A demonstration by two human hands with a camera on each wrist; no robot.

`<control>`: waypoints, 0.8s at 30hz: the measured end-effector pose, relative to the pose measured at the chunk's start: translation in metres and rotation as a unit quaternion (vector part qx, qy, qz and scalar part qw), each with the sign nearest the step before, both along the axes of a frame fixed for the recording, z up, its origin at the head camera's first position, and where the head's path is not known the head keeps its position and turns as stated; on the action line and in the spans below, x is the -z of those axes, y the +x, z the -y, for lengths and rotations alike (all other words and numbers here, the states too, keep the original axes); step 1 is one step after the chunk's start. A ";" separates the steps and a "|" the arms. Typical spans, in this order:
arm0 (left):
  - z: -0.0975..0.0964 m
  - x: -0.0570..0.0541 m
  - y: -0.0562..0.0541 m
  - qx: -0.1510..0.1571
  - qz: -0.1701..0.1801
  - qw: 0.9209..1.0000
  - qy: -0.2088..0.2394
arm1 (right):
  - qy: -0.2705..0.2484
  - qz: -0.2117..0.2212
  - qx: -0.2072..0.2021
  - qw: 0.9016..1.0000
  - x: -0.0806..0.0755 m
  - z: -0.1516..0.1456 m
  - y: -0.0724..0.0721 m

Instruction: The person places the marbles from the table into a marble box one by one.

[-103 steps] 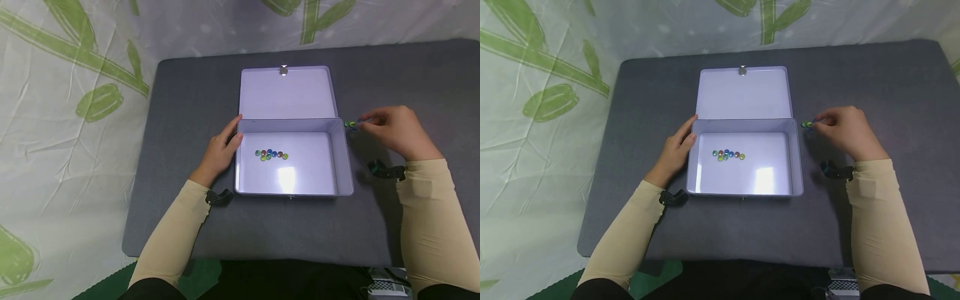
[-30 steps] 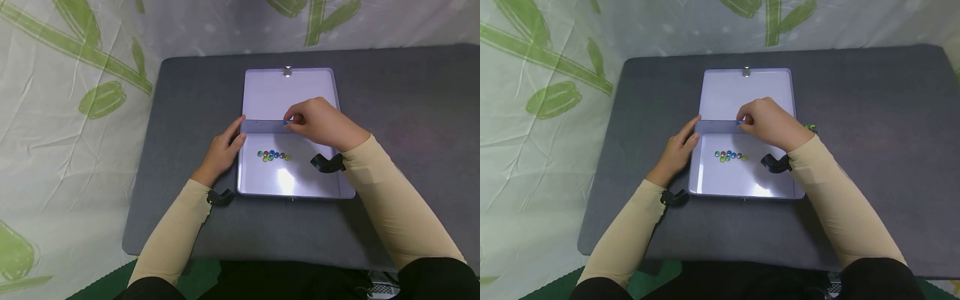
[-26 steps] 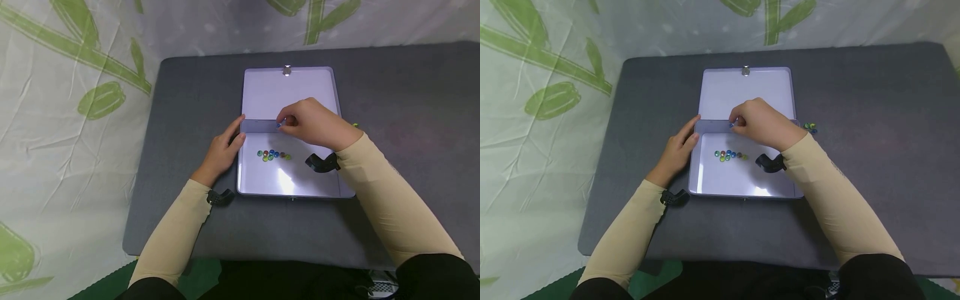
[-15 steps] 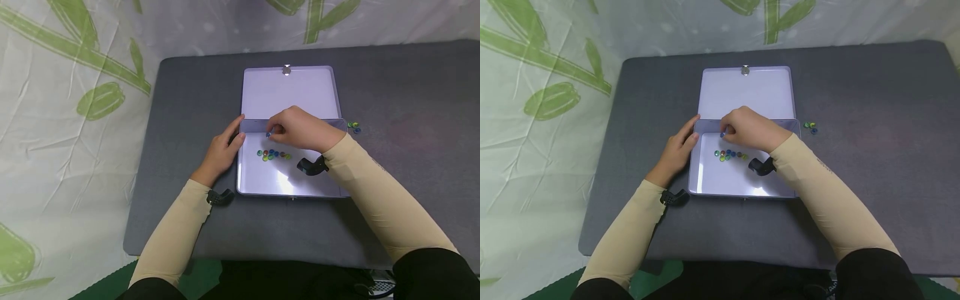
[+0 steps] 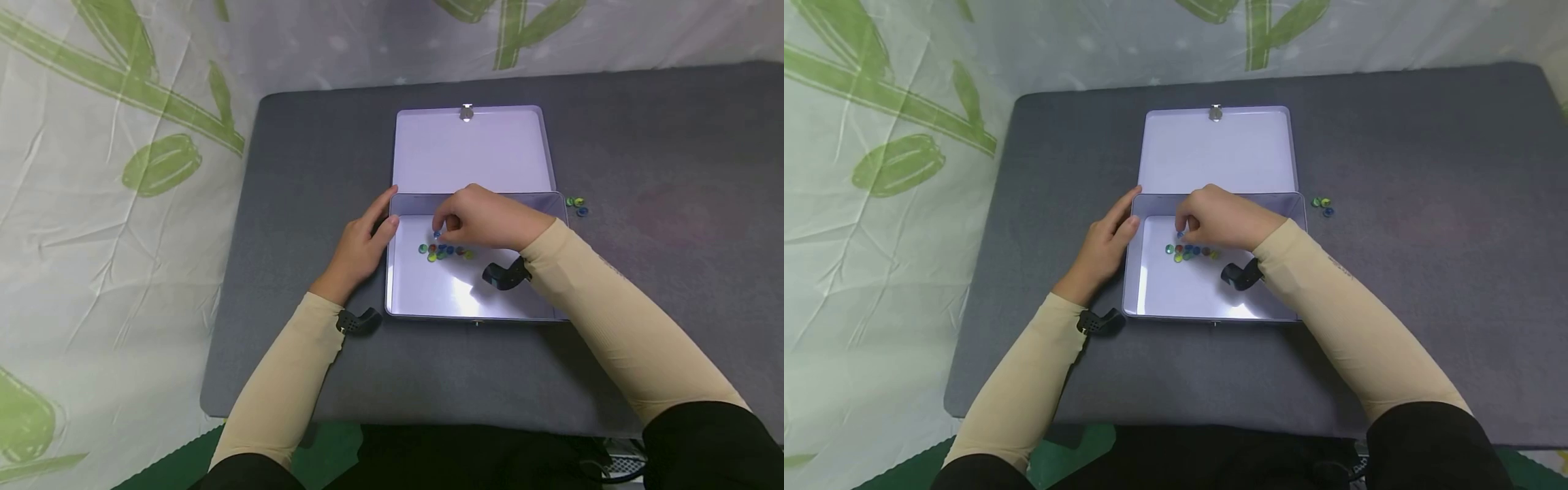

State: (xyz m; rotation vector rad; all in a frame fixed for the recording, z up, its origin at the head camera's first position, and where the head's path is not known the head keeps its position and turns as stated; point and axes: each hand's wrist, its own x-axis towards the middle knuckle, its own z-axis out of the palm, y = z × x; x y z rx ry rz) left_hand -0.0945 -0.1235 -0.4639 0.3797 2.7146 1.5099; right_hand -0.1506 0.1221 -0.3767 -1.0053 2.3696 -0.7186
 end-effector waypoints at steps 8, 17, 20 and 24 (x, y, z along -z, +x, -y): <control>0.000 0.000 0.000 0.000 0.000 1.000 0.001 | 0.018 0.016 -0.014 1.000 0.007 0.001 0.001; 0.000 -0.002 0.000 0.004 0.007 1.000 0.004 | 0.012 0.000 -0.037 0.999 0.013 0.003 0.002; 0.001 -0.002 0.001 0.001 0.008 1.000 0.003 | 0.006 -0.003 -0.046 0.999 0.014 0.004 0.002; 0.000 -0.002 0.001 0.000 0.009 1.000 0.007 | 0.003 -0.006 -0.053 0.999 0.017 0.005 0.003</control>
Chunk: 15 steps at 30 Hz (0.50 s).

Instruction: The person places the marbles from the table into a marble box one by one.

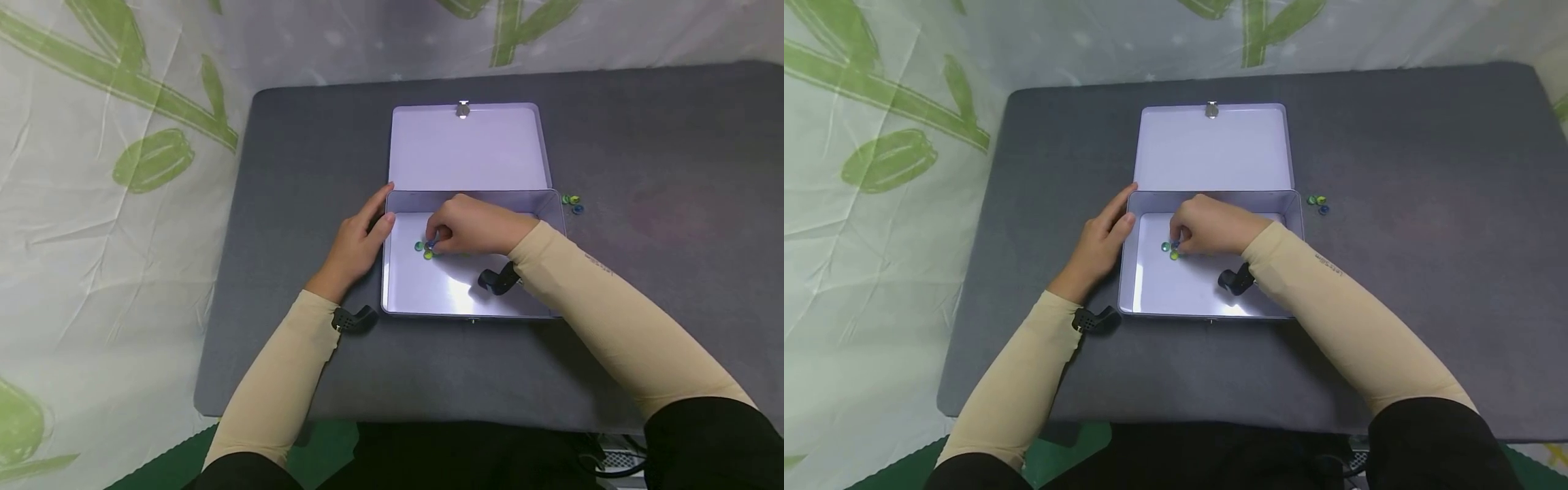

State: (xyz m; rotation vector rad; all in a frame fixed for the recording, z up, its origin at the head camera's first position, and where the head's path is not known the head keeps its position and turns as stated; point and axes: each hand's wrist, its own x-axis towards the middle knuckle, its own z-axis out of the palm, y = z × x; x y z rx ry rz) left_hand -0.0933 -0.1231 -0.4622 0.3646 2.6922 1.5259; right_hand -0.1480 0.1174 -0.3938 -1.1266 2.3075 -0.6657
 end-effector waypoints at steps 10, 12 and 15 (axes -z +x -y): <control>0.000 0.000 0.001 0.001 -0.002 1.000 -0.006 | 0.005 0.003 0.002 1.000 0.002 0.001 -0.001; 0.000 0.000 0.001 0.000 -0.003 1.000 -0.006 | 0.003 0.001 0.005 1.000 0.002 0.001 -0.001; 0.000 0.000 0.000 0.001 -0.005 1.000 -0.005 | 0.000 -0.003 0.011 1.000 0.001 0.000 -0.001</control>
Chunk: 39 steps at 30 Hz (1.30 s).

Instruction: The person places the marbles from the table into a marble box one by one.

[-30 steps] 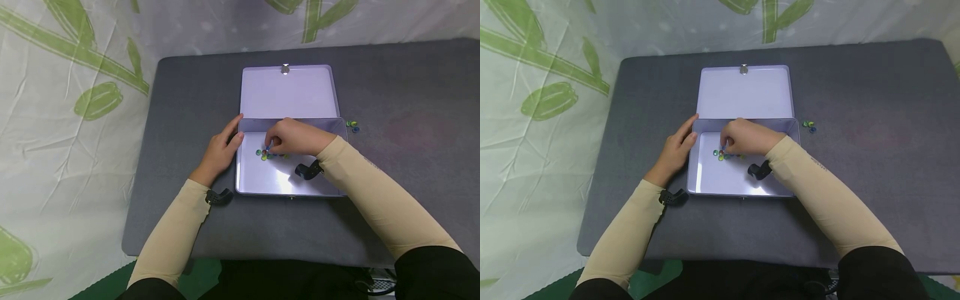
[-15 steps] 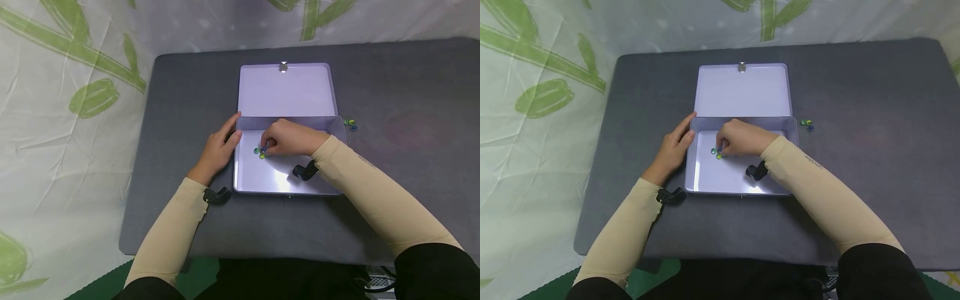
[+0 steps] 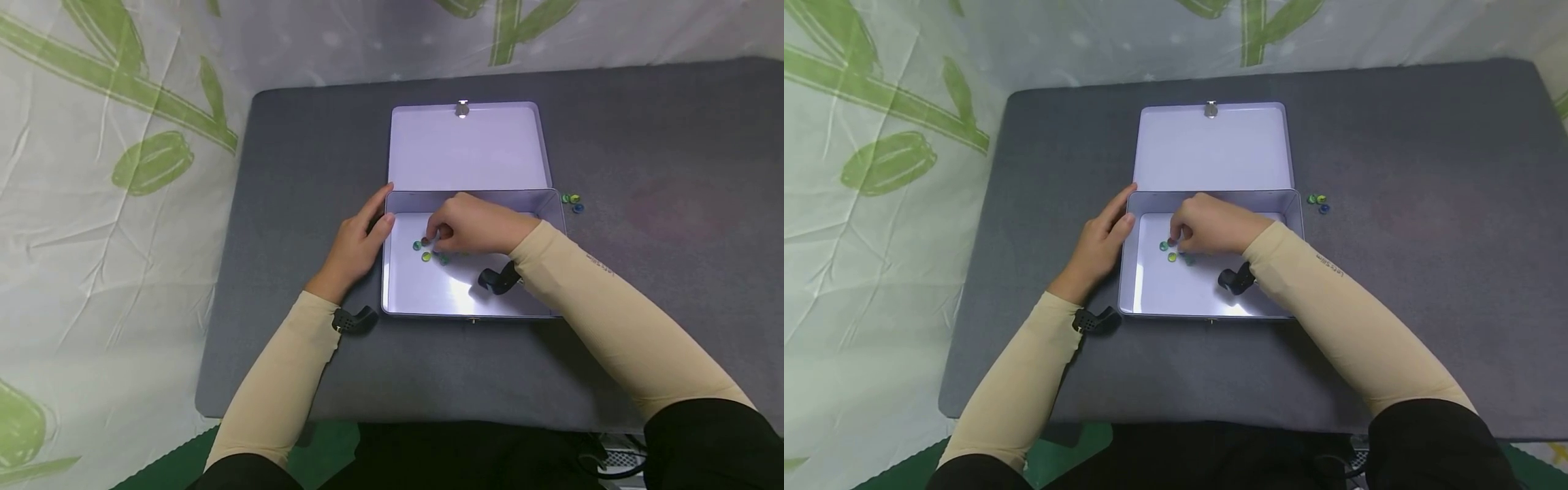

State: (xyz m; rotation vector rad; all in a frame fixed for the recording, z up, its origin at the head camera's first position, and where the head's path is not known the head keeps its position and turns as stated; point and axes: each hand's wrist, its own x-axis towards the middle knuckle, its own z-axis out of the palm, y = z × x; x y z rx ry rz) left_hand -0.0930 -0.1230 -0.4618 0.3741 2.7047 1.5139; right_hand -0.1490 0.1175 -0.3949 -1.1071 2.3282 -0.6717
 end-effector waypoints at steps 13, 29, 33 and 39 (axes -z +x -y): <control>-0.001 0.002 -0.001 -0.005 -0.011 1.000 0.001 | -0.012 0.023 0.030 0.999 -0.004 -0.003 0.000; 0.000 0.001 -0.001 -0.003 -0.007 1.000 0.003 | -0.084 -0.029 0.066 0.994 -0.019 -0.006 0.001; 0.000 -0.001 -0.001 -0.004 -0.005 1.000 0.001 | -0.098 -0.054 0.080 0.991 -0.032 -0.009 0.004; -0.002 -0.001 0.000 -0.004 -0.004 1.000 -0.001 | -0.114 -0.071 0.097 0.986 -0.049 -0.019 0.012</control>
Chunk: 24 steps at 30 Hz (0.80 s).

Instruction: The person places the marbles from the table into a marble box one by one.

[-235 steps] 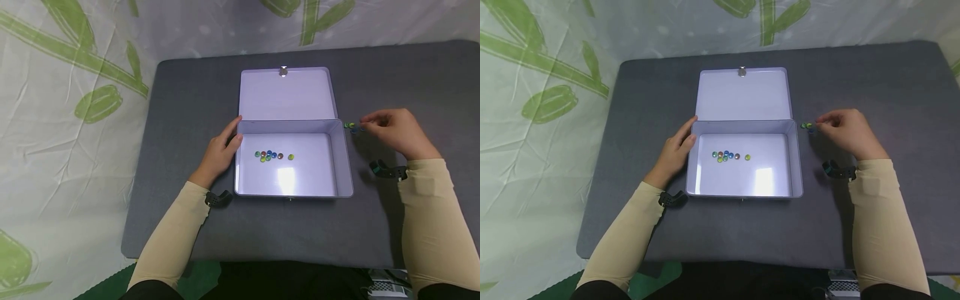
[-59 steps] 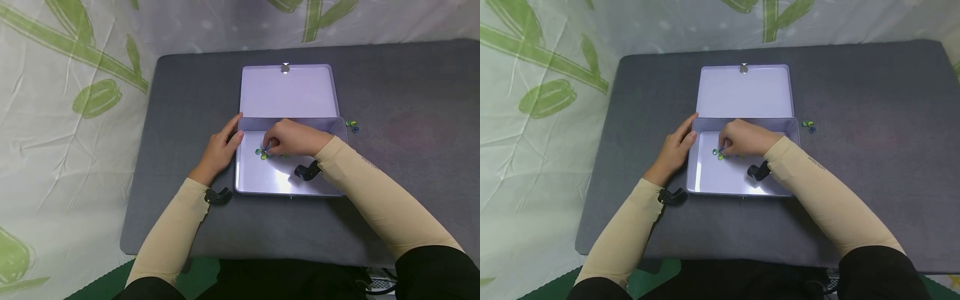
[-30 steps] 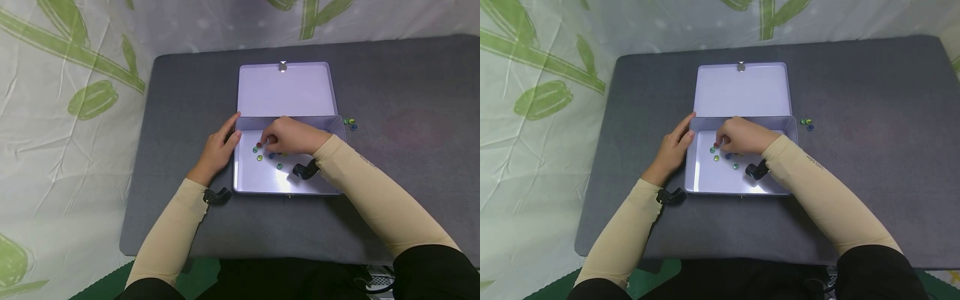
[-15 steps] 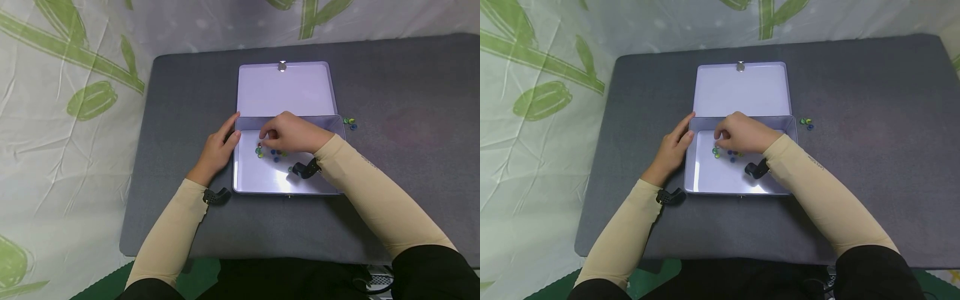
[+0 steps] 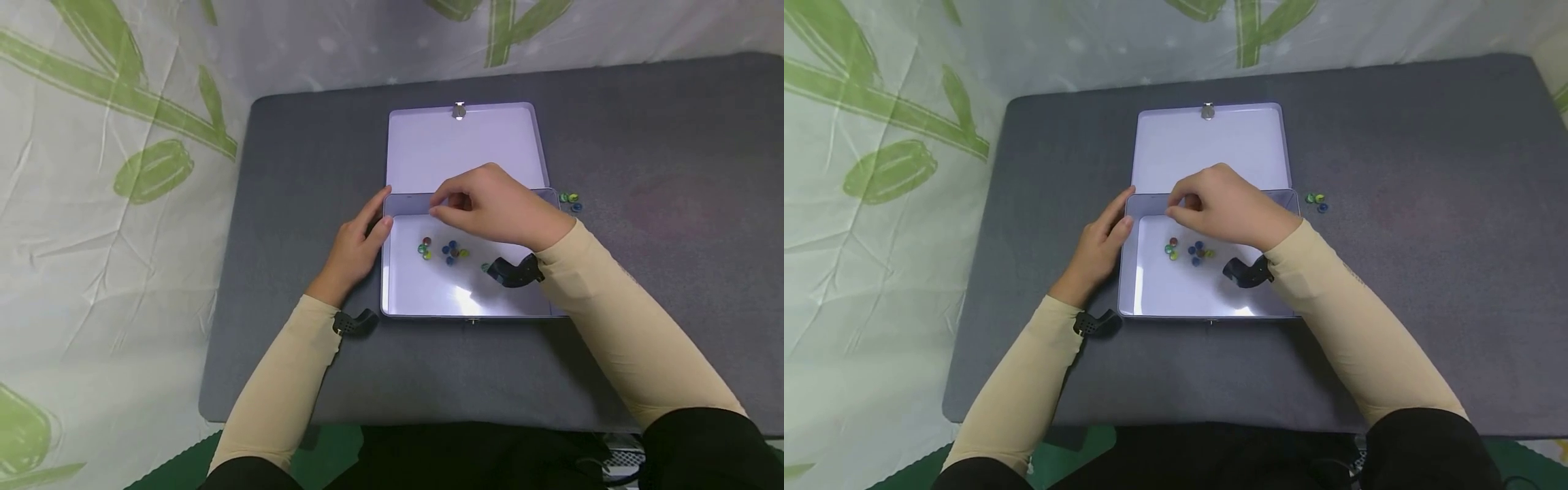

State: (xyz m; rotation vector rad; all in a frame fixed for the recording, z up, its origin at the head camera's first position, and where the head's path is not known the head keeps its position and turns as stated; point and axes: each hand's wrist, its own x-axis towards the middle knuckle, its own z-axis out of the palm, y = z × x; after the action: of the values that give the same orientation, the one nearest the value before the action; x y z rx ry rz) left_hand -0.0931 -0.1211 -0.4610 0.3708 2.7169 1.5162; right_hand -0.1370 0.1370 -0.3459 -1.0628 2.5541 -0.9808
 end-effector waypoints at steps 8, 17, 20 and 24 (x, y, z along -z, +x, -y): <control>0.000 0.001 -0.004 0.003 -0.012 1.000 0.002 | 0.001 -0.007 0.059 0.998 -0.018 -0.028 0.011; -0.002 0.001 -0.004 0.003 -0.004 1.000 -0.004 | 0.006 -0.026 0.148 0.989 -0.028 -0.068 0.020; -0.002 0.001 -0.004 0.002 -0.002 1.000 -0.003 | 0.002 -0.019 0.189 0.982 -0.027 -0.085 0.019; -0.002 0.001 -0.004 0.001 0.002 1.000 0.000 | -0.009 0.004 0.229 0.973 -0.024 -0.104 0.016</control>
State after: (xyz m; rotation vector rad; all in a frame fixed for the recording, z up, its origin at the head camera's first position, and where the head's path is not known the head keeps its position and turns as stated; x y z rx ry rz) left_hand -0.0971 -0.1194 -0.4624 0.3709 2.7126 1.5160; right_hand -0.1214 0.2415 -0.3221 -0.4696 2.8523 -1.1013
